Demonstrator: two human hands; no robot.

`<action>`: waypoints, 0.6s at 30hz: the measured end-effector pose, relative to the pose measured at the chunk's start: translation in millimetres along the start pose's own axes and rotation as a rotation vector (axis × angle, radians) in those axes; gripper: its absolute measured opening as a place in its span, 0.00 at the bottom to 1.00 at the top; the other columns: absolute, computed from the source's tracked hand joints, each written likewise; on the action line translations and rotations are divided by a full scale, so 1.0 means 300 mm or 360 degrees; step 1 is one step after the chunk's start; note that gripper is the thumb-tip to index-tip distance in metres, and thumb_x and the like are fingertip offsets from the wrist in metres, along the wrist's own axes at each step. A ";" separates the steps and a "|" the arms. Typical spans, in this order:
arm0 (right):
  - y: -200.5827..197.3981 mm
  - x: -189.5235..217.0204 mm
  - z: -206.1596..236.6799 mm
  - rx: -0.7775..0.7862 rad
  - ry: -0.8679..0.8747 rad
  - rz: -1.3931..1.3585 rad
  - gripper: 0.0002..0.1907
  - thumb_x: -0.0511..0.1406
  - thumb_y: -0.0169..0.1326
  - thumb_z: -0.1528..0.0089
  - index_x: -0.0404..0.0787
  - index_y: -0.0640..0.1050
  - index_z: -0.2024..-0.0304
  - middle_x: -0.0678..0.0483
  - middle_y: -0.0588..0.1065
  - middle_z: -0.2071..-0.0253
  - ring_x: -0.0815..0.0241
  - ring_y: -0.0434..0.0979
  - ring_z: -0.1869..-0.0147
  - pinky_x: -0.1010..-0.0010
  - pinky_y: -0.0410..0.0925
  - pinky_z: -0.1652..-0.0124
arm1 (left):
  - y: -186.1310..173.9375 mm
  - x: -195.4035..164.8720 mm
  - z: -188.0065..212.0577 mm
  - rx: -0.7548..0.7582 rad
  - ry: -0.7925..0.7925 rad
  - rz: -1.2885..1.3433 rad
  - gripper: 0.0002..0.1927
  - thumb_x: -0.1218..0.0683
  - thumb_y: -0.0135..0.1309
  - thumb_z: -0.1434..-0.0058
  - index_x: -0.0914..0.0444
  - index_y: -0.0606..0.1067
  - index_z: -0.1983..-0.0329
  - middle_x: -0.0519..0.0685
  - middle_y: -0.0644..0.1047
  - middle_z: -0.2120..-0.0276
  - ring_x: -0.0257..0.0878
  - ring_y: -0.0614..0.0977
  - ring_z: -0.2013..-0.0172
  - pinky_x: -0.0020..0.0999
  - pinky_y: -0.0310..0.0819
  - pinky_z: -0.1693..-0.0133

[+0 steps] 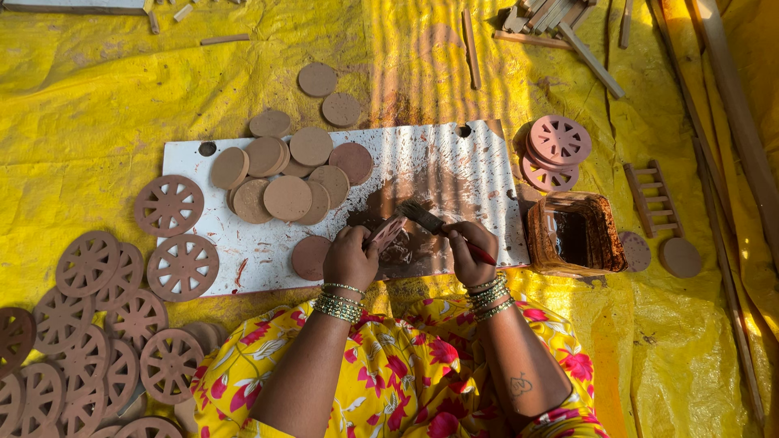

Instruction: The person sits on the floor and uses a small brush to spread a brown paste over wooden wheel-shaped cutouts one at a time, coating each piece and setting it aside on a white board among finished and uncoated pieces.

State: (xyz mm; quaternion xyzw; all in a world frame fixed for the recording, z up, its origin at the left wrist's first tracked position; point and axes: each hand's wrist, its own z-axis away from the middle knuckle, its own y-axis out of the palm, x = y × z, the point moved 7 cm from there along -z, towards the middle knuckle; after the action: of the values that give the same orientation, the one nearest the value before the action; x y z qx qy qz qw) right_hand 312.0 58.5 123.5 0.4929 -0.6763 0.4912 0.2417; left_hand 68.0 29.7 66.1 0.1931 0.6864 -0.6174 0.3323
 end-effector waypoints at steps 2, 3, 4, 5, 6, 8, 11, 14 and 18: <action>0.004 0.020 0.001 0.0035 -0.0166 -0.0064 0.09 0.32 0.52 0.36 0.34 0.82 0.61 0.46 0.80 0.66 0.53 0.81 0.63 0.66 0.71 0.61 | 0.000 0.006 -0.003 0.0007 -0.0024 -0.0004 0.10 0.55 0.61 0.44 0.62 0.76 0.61 0.54 0.78 0.61 0.55 0.81 0.61 0.50 0.77 0.61; 0.014 0.030 0.005 0.0101 -0.0254 -0.0110 0.09 0.33 0.52 0.36 0.34 0.81 0.61 0.46 0.80 0.65 0.52 0.81 0.62 0.66 0.72 0.60 | -0.004 0.003 -0.003 -0.0018 -0.0010 -0.0012 0.10 0.55 0.61 0.44 0.62 0.76 0.61 0.54 0.78 0.61 0.56 0.81 0.61 0.50 0.77 0.61; 0.023 0.039 0.010 0.0171 -0.0335 -0.0157 0.09 0.33 0.52 0.35 0.34 0.81 0.61 0.45 0.80 0.64 0.52 0.82 0.61 0.67 0.72 0.59 | -0.008 0.000 -0.002 -0.0039 0.0000 -0.0018 0.11 0.55 0.62 0.44 0.62 0.76 0.61 0.54 0.78 0.61 0.56 0.81 0.60 0.50 0.77 0.61; 0.026 0.009 0.005 0.0154 -0.0160 -0.0133 0.09 0.33 0.52 0.35 0.34 0.81 0.61 0.46 0.80 0.66 0.53 0.81 0.63 0.67 0.71 0.61 | -0.011 -0.002 0.002 -0.0035 0.0000 -0.0027 0.10 0.55 0.62 0.44 0.63 0.76 0.62 0.54 0.78 0.61 0.56 0.81 0.60 0.50 0.77 0.61; 0.027 -0.020 0.005 0.0128 0.0013 -0.0110 0.10 0.33 0.51 0.35 0.33 0.81 0.61 0.47 0.80 0.68 0.54 0.81 0.65 0.67 0.71 0.62 | -0.016 -0.005 0.004 -0.0031 0.0008 -0.0040 0.10 0.55 0.62 0.44 0.63 0.76 0.62 0.54 0.78 0.62 0.56 0.81 0.60 0.50 0.77 0.61; 0.030 -0.049 0.005 0.0101 0.0159 -0.0087 0.10 0.33 0.52 0.35 0.33 0.82 0.62 0.47 0.80 0.71 0.55 0.80 0.67 0.67 0.70 0.64 | -0.026 -0.013 -0.004 -0.0018 0.0002 -0.0048 0.10 0.54 0.63 0.44 0.63 0.76 0.64 0.53 0.78 0.63 0.55 0.81 0.61 0.50 0.77 0.61; 0.046 -0.030 0.009 0.0189 -0.0021 -0.0146 0.09 0.33 0.52 0.36 0.33 0.82 0.62 0.47 0.80 0.69 0.55 0.81 0.65 0.67 0.71 0.63 | -0.044 -0.022 -0.003 -0.0021 -0.0017 -0.0016 0.11 0.51 0.64 0.44 0.62 0.76 0.66 0.51 0.79 0.66 0.53 0.82 0.63 0.49 0.77 0.62; 0.068 -0.032 0.014 0.0317 -0.0049 -0.0196 0.09 0.33 0.52 0.35 0.33 0.81 0.61 0.47 0.80 0.68 0.55 0.81 0.63 0.67 0.71 0.61 | -0.052 -0.034 0.013 -0.0052 0.0041 0.0012 0.10 0.53 0.63 0.44 0.61 0.77 0.64 0.51 0.79 0.65 0.54 0.82 0.63 0.49 0.77 0.63; 0.038 -0.078 0.012 0.0100 0.0145 -0.0140 0.10 0.32 0.52 0.35 0.32 0.81 0.61 0.47 0.80 0.68 0.55 0.80 0.64 0.67 0.71 0.61 | -0.041 -0.032 0.005 -0.0074 0.0087 0.0026 0.07 0.55 0.62 0.43 0.61 0.78 0.64 0.52 0.79 0.64 0.53 0.82 0.63 0.48 0.77 0.62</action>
State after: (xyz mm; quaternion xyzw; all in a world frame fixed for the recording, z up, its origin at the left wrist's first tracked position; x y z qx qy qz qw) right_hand 311.7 65.6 98.2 0.5066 -0.6266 0.5228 0.2780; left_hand 66.7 27.5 81.7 0.2075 0.7079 -0.5930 0.3229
